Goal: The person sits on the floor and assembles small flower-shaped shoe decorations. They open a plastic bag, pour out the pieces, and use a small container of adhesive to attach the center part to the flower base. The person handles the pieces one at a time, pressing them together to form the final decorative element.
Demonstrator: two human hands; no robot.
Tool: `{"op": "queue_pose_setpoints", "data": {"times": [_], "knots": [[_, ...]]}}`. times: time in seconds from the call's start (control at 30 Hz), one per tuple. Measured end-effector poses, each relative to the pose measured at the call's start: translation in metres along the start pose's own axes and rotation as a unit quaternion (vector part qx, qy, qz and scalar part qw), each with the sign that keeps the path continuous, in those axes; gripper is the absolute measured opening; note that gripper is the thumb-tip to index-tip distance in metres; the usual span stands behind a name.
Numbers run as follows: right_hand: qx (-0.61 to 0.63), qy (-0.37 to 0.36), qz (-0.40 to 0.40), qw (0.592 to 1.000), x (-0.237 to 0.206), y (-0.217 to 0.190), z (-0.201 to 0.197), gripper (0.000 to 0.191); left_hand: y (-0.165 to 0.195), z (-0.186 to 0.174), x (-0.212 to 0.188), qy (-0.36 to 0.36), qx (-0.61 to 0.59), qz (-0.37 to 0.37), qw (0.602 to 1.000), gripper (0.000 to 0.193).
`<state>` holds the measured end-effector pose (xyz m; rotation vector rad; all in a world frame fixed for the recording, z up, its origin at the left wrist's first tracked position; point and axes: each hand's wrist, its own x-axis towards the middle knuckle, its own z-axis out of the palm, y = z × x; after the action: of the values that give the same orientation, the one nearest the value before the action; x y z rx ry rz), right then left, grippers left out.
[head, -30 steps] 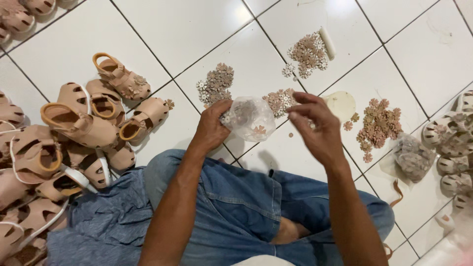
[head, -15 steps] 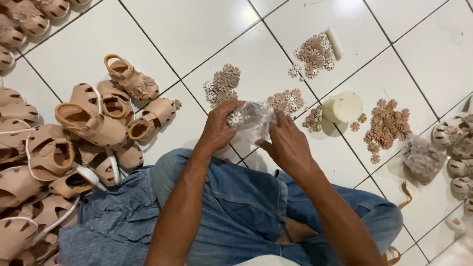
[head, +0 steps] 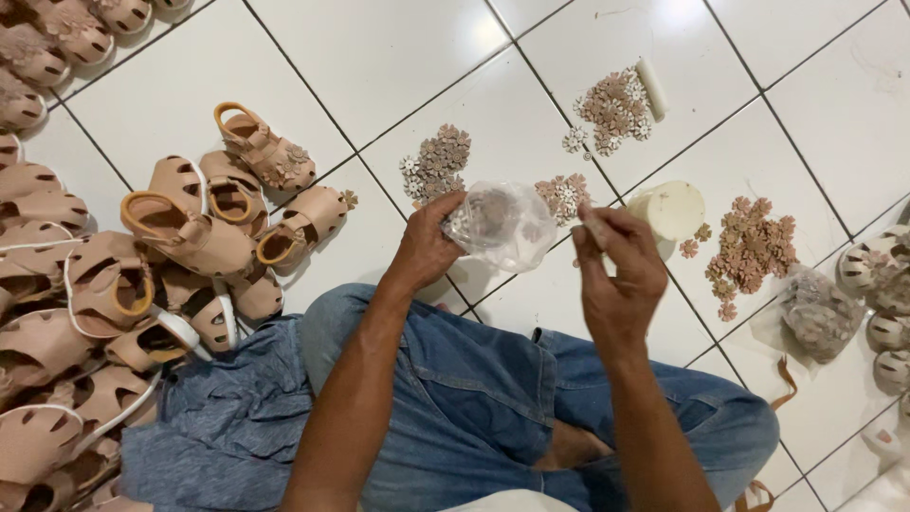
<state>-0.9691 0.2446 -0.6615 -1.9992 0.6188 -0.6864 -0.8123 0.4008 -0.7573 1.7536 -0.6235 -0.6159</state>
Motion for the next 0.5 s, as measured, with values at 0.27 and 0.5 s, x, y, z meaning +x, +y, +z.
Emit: {"op": "queue_pose_setpoints", "data": {"times": [0.27,0.5], "knots": [[0.162,-0.105,0.180,0.965,0.018,-0.011,-0.011,0.018,0.007,-0.001,0.000,-0.025,-0.015,-0.004,1.000,0.054],[-0.314,-0.165,-0.103,0.929,0.018,0.022,0.040,0.034,0.009,0.000,0.000,-0.045,-0.044,-0.008,0.998,0.048]]}}
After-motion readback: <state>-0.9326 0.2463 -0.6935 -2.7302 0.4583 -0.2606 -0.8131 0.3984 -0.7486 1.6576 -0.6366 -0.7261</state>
